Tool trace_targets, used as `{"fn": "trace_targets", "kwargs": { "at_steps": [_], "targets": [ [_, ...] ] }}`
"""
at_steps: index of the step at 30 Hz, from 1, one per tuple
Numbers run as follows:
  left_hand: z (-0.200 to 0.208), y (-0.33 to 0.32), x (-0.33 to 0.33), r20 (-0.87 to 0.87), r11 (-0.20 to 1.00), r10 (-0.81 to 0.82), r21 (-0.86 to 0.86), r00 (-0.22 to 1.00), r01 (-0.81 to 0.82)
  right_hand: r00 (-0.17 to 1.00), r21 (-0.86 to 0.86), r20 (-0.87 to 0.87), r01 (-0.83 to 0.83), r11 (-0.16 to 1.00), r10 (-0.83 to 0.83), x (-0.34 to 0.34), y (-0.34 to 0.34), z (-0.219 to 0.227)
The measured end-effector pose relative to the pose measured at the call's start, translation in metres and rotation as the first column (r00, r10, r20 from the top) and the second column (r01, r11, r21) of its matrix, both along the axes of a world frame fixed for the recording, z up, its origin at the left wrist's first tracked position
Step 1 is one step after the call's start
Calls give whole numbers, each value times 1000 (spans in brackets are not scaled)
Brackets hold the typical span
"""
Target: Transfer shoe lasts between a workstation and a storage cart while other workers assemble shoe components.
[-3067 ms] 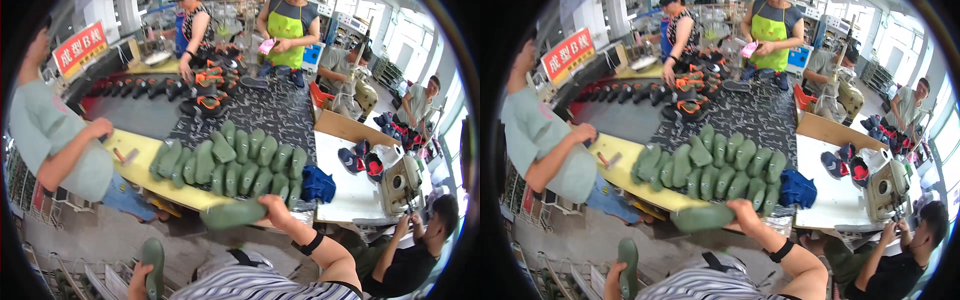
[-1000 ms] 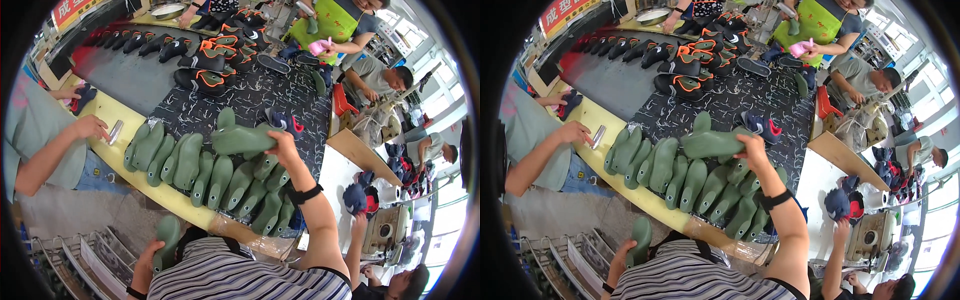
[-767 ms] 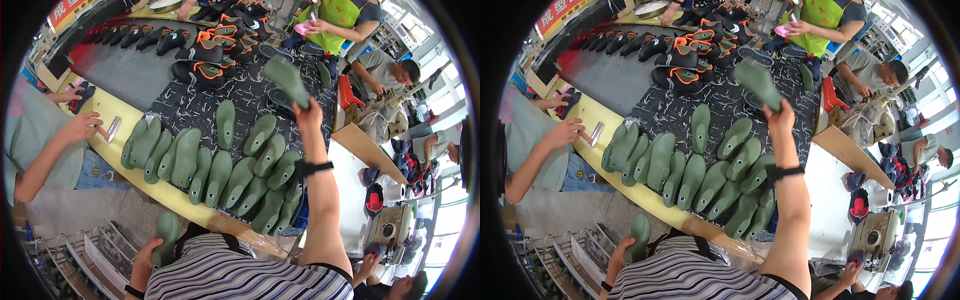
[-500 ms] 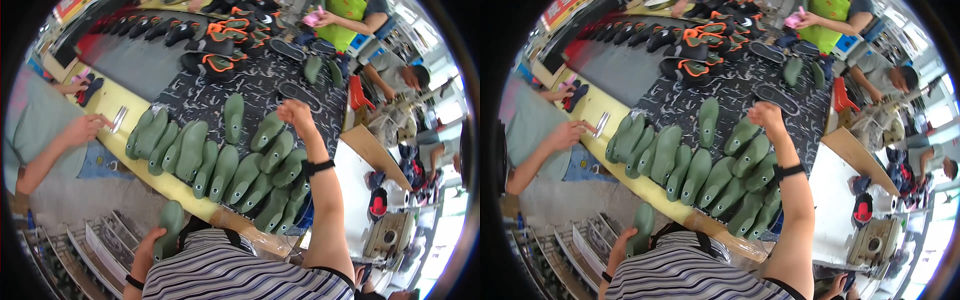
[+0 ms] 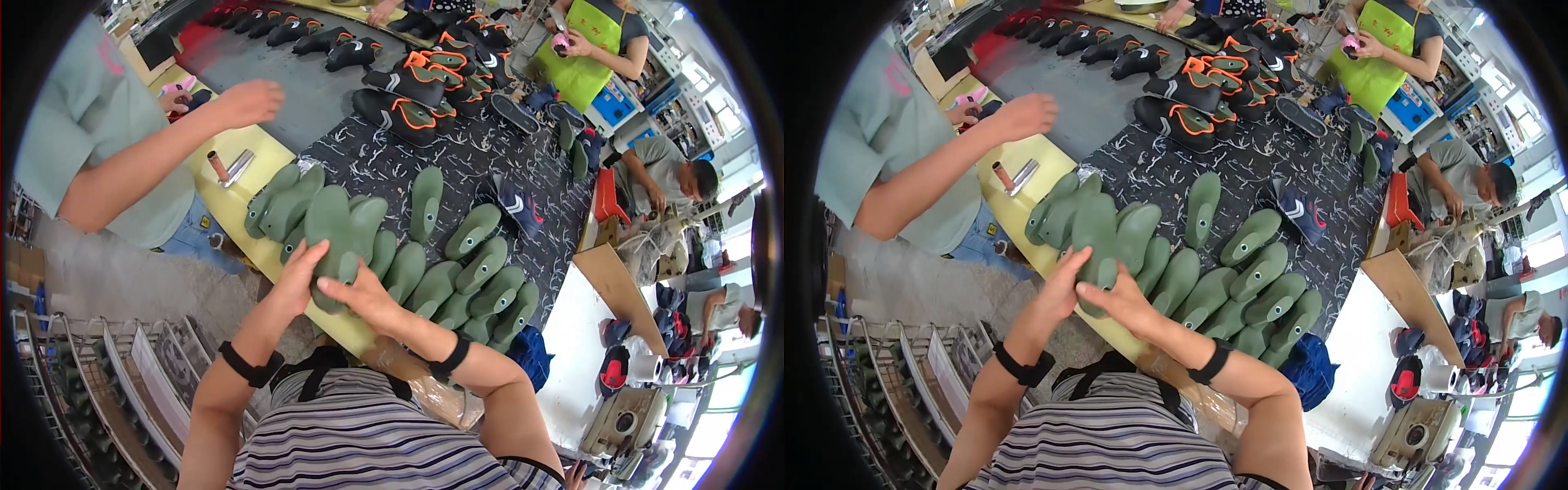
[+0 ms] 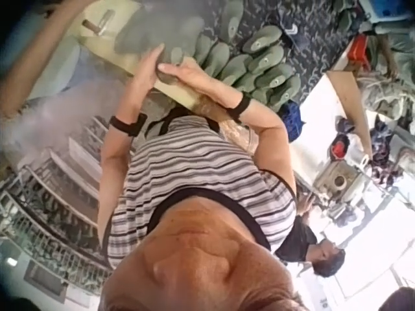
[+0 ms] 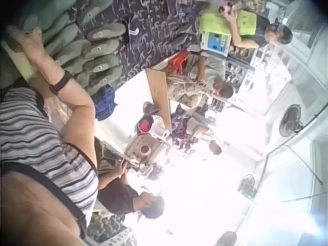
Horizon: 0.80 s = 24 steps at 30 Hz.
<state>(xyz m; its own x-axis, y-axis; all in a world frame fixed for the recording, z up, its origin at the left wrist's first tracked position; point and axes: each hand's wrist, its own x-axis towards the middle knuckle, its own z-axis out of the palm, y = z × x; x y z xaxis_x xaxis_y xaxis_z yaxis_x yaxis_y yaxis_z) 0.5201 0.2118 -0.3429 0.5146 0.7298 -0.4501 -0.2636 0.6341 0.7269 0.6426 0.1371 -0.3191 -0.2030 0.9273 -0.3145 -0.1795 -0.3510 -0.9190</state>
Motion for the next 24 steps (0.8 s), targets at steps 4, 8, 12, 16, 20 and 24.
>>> {"fn": "trace_targets", "kwargs": {
  "at_steps": [4, 8, 12, 16, 20, 24],
  "targets": [
    [-23, 20, -10, -229, 944, -21, 315, 973, 95, 938, -185, -219, 231, 955, -269, 9, 44, -20],
    [-27, 38, -36, -517, 791, 136, 571, 845, 222, 844, -320, -68, 487, 813, -533, 36, 113, -48],
    [-46, 77, -65, -572, 657, 407, 725, 713, 207, 824, -102, 95, 567, 818, -559, 54, 164, -52],
    [-62, 122, -77, -631, 458, 617, 774, 469, 438, 880, 119, 361, 284, 951, -308, 26, 150, -53],
    [-67, 142, -66, -836, 603, 416, 548, 357, 580, 752, 234, 620, 94, 968, -223, 18, 162, -69],
    [-80, 140, -71, -814, 526, 465, 570, 347, 632, 577, 165, 799, 61, 984, -170, 14, 213, -101]
  ]
}}
